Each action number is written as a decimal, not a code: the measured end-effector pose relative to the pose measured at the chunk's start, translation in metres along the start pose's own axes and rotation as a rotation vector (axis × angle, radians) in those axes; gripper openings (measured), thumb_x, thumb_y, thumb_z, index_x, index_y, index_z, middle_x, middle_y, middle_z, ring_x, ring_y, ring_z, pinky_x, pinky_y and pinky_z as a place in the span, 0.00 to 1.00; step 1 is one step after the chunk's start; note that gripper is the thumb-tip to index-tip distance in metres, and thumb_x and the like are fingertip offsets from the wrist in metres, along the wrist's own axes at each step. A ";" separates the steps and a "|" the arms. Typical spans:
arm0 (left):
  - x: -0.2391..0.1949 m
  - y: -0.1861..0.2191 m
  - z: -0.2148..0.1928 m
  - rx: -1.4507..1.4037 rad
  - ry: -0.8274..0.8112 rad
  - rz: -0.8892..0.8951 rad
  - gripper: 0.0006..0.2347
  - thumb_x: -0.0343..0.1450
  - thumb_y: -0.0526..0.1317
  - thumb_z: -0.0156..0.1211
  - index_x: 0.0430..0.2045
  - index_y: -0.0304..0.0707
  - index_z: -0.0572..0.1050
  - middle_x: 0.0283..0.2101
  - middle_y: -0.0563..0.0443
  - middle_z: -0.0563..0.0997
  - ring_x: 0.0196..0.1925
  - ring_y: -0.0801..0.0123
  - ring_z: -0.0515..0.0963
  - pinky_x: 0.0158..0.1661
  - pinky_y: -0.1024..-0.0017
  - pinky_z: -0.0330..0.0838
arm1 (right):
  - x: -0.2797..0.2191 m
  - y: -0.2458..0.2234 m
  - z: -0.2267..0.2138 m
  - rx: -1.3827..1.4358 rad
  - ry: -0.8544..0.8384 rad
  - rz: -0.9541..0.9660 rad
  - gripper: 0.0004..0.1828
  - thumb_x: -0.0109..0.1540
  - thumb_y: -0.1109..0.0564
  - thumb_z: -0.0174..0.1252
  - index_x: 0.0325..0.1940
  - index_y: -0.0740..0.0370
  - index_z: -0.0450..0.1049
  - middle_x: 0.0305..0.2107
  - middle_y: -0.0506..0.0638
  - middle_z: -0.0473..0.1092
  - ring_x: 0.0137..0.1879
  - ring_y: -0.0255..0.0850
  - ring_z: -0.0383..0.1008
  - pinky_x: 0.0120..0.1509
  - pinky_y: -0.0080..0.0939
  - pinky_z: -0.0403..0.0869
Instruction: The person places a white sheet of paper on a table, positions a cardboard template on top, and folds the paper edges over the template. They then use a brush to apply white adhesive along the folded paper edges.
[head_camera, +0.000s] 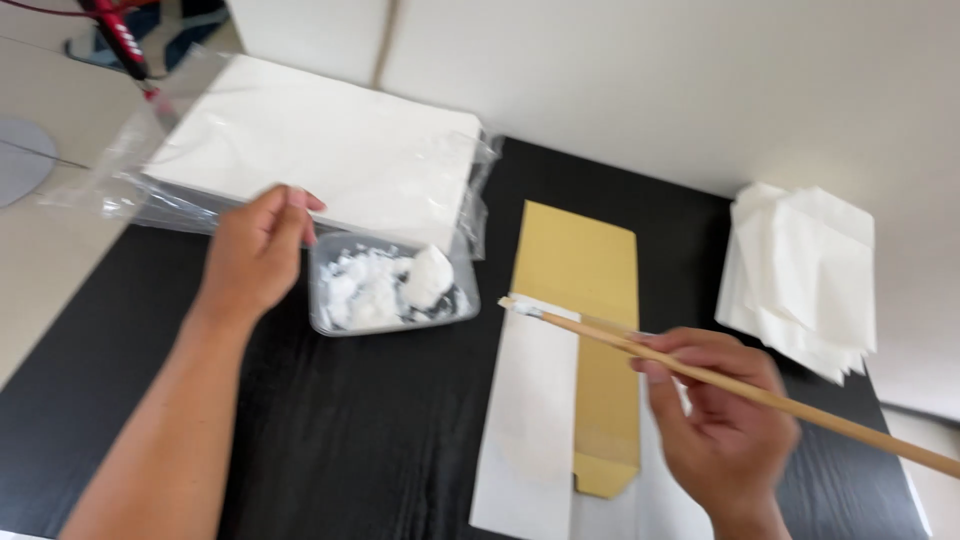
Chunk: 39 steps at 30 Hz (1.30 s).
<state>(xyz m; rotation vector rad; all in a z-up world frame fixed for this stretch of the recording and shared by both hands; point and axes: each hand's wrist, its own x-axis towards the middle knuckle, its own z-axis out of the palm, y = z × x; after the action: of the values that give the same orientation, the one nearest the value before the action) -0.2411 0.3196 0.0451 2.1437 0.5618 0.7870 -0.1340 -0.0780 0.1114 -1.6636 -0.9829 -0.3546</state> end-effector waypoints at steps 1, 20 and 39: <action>0.004 -0.006 0.001 0.004 0.010 -0.005 0.14 0.82 0.42 0.44 0.32 0.43 0.78 0.25 0.61 0.77 0.26 0.75 0.72 0.35 0.73 0.64 | 0.009 0.001 0.016 0.008 -0.007 -0.005 0.10 0.61 0.73 0.59 0.43 0.73 0.66 0.40 0.66 0.71 0.49 0.56 0.83 0.53 0.44 0.89; 0.004 -0.007 -0.010 0.122 -0.021 0.047 0.21 0.81 0.49 0.36 0.26 0.41 0.77 0.20 0.44 0.79 0.29 0.48 0.82 0.34 0.56 0.76 | 0.061 0.027 0.153 0.039 -0.324 0.017 0.10 0.60 0.72 0.60 0.44 0.73 0.71 0.37 0.62 0.74 0.45 0.54 0.83 0.49 0.47 0.82; 0.003 -0.007 -0.007 0.170 -0.122 0.010 0.23 0.79 0.52 0.29 0.38 0.43 0.79 0.31 0.58 0.85 0.34 0.64 0.83 0.32 0.64 0.71 | 0.067 -0.002 0.144 -0.116 -0.448 0.251 0.06 0.63 0.59 0.58 0.44 0.55 0.71 0.41 0.47 0.74 0.40 0.36 0.78 0.42 0.35 0.77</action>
<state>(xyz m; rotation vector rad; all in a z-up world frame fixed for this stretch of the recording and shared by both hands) -0.2452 0.3291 0.0445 2.3342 0.5719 0.6274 -0.1312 0.0811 0.1088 -1.9957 -1.0740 0.1404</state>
